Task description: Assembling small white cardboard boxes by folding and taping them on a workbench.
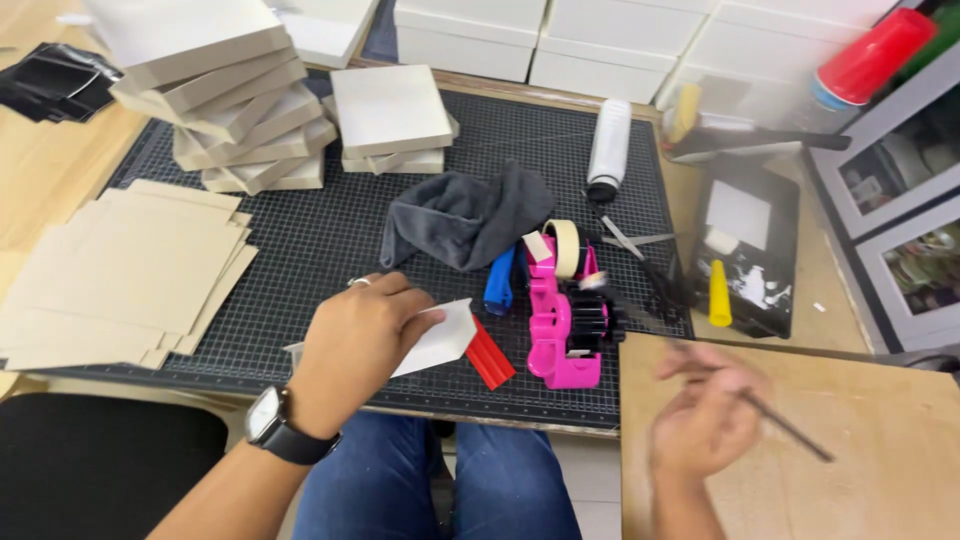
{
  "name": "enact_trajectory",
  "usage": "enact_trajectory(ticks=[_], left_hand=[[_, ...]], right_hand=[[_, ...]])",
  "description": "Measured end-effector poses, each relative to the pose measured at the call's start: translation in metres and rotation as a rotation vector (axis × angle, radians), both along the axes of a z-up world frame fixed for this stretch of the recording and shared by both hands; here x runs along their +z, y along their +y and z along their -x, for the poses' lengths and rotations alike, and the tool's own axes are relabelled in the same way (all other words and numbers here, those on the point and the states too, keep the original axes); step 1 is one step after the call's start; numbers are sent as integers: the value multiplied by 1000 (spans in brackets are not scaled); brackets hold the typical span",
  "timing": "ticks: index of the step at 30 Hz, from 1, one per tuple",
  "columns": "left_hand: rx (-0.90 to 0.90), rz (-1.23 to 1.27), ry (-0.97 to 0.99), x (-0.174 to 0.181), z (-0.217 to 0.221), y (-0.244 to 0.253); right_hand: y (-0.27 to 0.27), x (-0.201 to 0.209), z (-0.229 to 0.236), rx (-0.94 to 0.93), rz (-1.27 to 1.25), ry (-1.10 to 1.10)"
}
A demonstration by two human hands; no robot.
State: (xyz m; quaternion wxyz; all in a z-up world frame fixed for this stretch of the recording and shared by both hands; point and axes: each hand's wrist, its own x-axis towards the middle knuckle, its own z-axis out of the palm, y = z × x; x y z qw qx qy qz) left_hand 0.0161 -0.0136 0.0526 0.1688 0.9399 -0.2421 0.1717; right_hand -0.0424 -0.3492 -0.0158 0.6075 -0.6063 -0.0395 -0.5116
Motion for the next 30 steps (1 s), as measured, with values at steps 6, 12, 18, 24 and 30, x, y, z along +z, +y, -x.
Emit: enact_trajectory(ticks=[6,12,18,24,30], left_hand=[[-13,21,-23,1,5,-2],[5,14,-9,-2,5,-5],[0,-1,-8,-1,8,-5],[0,-7,-29,-4,7,-5],[-1,2,-11,-3,8,-5]], right_hand=[[81,8,13,217,65,142],[86,8,13,218,115,153],[86,6,8,220,106,132],[88,4,10,245,85,147],[91,15,14,241,88,130]])
